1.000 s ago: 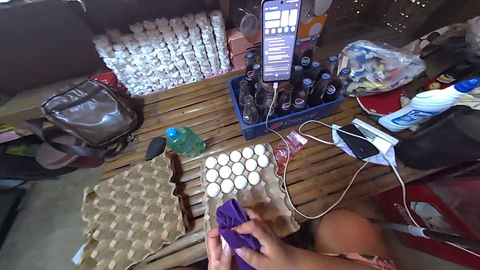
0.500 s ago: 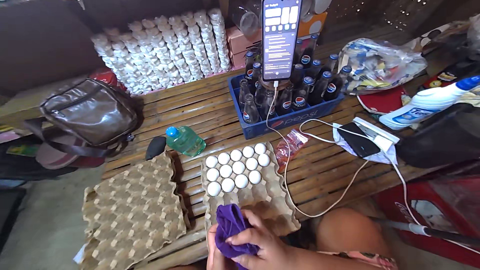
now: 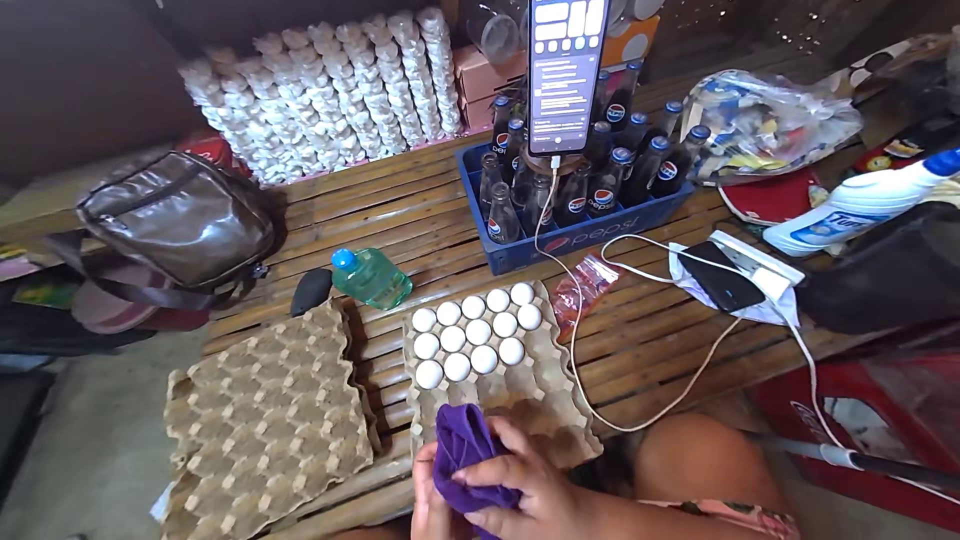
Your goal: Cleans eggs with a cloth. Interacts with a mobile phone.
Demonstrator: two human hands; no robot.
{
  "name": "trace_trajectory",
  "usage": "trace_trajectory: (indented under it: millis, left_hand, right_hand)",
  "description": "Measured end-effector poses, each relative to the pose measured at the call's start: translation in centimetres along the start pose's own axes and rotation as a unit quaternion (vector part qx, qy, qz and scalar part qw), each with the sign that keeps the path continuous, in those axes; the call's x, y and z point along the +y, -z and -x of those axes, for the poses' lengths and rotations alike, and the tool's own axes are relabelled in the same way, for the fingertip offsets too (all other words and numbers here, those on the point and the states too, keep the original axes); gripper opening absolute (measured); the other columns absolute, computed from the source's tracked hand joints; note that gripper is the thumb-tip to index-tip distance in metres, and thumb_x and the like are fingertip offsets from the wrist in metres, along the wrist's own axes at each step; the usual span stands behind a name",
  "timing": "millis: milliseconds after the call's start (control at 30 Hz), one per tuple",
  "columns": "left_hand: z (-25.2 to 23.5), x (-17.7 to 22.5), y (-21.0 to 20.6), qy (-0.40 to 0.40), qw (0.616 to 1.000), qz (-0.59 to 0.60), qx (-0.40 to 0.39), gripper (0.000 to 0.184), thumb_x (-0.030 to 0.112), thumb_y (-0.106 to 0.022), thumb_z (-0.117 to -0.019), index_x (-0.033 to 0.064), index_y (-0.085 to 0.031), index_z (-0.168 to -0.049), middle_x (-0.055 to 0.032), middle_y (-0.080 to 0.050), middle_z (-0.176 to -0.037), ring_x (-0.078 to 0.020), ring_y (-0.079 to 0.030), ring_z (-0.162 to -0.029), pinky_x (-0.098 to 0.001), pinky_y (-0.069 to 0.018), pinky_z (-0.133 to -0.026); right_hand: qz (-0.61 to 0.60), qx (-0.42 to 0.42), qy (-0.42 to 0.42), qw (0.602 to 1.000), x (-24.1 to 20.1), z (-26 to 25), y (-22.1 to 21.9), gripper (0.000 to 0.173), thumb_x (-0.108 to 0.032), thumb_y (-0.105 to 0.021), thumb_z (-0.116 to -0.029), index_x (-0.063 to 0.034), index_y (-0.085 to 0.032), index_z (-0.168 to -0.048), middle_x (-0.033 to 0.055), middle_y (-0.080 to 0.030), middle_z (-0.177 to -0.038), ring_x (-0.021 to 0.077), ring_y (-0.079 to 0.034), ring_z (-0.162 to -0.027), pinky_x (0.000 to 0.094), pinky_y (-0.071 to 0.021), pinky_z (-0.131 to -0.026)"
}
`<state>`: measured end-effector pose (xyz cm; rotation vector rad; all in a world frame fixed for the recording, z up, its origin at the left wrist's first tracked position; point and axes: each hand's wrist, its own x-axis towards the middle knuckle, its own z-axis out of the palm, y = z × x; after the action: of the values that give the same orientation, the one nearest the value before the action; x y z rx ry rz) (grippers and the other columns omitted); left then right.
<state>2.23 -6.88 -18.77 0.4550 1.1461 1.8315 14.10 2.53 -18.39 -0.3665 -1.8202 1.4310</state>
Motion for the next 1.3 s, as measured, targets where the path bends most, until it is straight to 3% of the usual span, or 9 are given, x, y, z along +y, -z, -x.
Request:
trace_trajectory:
  millis: [100, 333, 467, 567, 767, 900, 1000, 1100, 1300]
  left_hand:
    - [-0.1, -0.1, 0.1, 0.001, 1.0, 0.011, -0.002, 0.035, 0.044, -0.067, -0.0948, 0.0237, -0.053, -0.12, 0.0058, -0.071, -0.109, -0.0067, -0.067, -0.104, -0.0303, -0.0553, -0.094]
    - [-0.2, -0.2, 0.3, -0.062, 0.992, -0.052, -0.1, 0.03, 0.032, -0.064, -0.0994, 0.0343, -0.06, -0.129, 0.0125, -0.069, -0.119, -0.0007, -0.066, -0.105, -0.0218, -0.0559, -0.091]
    - [-0.1, -0.2, 0.3, -0.034, 0.996, -0.028, -0.075, 0.034, 0.038, -0.062, -0.0996, 0.0319, -0.056, -0.132, 0.0116, -0.068, -0.123, -0.0031, -0.063, -0.113, -0.0259, -0.0524, -0.099]
    - [-0.1, 0.0, 0.0, 0.001, 1.0, -0.006, -0.026, 0.041, 0.043, -0.068, -0.0945, 0.025, -0.05, -0.128, 0.0076, -0.069, -0.117, -0.0064, -0.066, -0.109, -0.0306, -0.0543, -0.097]
    - [-0.3, -0.2, 0.3, -0.038, 0.993, -0.033, -0.107, 0.028, 0.035, -0.06, -0.1009, 0.0324, -0.061, -0.128, 0.0105, -0.07, -0.119, -0.002, -0.065, -0.108, -0.024, -0.0541, -0.095]
    - [-0.1, -0.2, 0.4, -0.032, 0.992, -0.049, -0.11, 0.032, 0.038, -0.057, -0.1023, 0.0333, -0.059, -0.134, 0.0125, -0.067, -0.126, -0.0016, -0.062, -0.115, -0.0256, -0.0512, -0.101]
    - [-0.1, 0.0, 0.1, -0.015, 0.997, -0.033, -0.068, 0.034, 0.042, -0.061, -0.0992, 0.0297, -0.053, -0.13, 0.0106, -0.067, -0.122, -0.0041, -0.063, -0.114, -0.0286, -0.0525, -0.1]
    - [-0.2, 0.0, 0.2, -0.02, 0.996, -0.039, -0.076, 0.029, 0.041, -0.059, -0.1006, 0.0308, -0.058, -0.128, 0.0111, -0.069, -0.12, -0.0025, -0.064, -0.112, -0.0265, -0.0521, -0.099]
    - [-0.1, 0.0, 0.2, -0.039, 0.986, -0.088, -0.14, 0.028, 0.03, -0.057, -0.1036, 0.0337, -0.06, -0.131, 0.0136, -0.068, -0.121, 0.0004, -0.065, -0.107, -0.0214, -0.0547, -0.093]
  right_hand:
    - [0.012, 0.001, 0.008, 1.0, 0.2, 0.0, -0.1, 0.024, -0.027, -0.07, -0.0962, -0.0157, -0.07, -0.117, 0.0184, -0.056, -0.137, 0.0212, -0.051, -0.132, 0.0353, -0.0435, -0.111]
    - [-0.064, 0.048, -0.063, 0.995, 0.1, -0.2, 0.4, 0.035, -0.028, -0.058, -0.1027, -0.0013, -0.065, -0.124, 0.0156, -0.061, -0.131, 0.0137, -0.053, -0.129, 0.0312, -0.044, -0.11]
    - [0.0, 0.031, 0.005, 1.0, 0.5, -0.1, 0.1, 0.029, -0.032, -0.063, -0.1006, -0.0114, -0.067, -0.121, 0.0152, -0.058, -0.134, 0.0174, -0.052, -0.13, 0.0328, -0.0456, -0.109]
    - [0.041, 0.025, 0.04, 0.998, 0.8, 0.0, -0.1, 0.025, -0.033, -0.067, -0.0982, -0.0191, -0.068, -0.119, 0.0147, -0.055, -0.136, 0.0195, -0.051, -0.131, 0.0344, -0.0441, -0.11]
    - [-0.031, 0.048, -0.02, 0.998, 0.4, -0.3, 0.3, 0.032, -0.031, -0.063, -0.1002, -0.0087, -0.068, -0.123, 0.0145, -0.057, -0.134, 0.014, -0.051, -0.13, 0.0299, -0.045, -0.109]
    - [-0.005, 0.042, 0.023, 0.999, 0.9, -0.3, 0.4, 0.039, -0.031, -0.065, -0.0996, -0.0141, -0.058, -0.134, 0.0112, -0.057, -0.135, 0.0152, -0.053, -0.129, 0.0317, -0.046, -0.109]
    - [0.049, 0.05, 0.066, 0.995, 1.5, 0.1, -0.1, 0.041, -0.033, -0.07, -0.0966, -0.0159, -0.054, -0.131, 0.0112, -0.058, -0.132, 0.0193, -0.055, -0.126, 0.0354, -0.0476, -0.107]
    - [0.042, 0.05, 0.066, 0.996, 1.5, 0.0, 0.0, 0.035, -0.032, -0.07, -0.096, -0.0151, -0.059, -0.124, 0.0118, -0.059, -0.129, 0.0188, -0.055, -0.124, 0.0344, -0.0473, -0.106]
    - [-0.06, 0.084, -0.034, 0.994, 1.0, -0.3, 0.5, 0.027, -0.026, -0.066, -0.0989, -0.0089, -0.062, -0.119, 0.0087, -0.06, -0.131, 0.0098, -0.053, -0.128, 0.0287, -0.0469, -0.107]
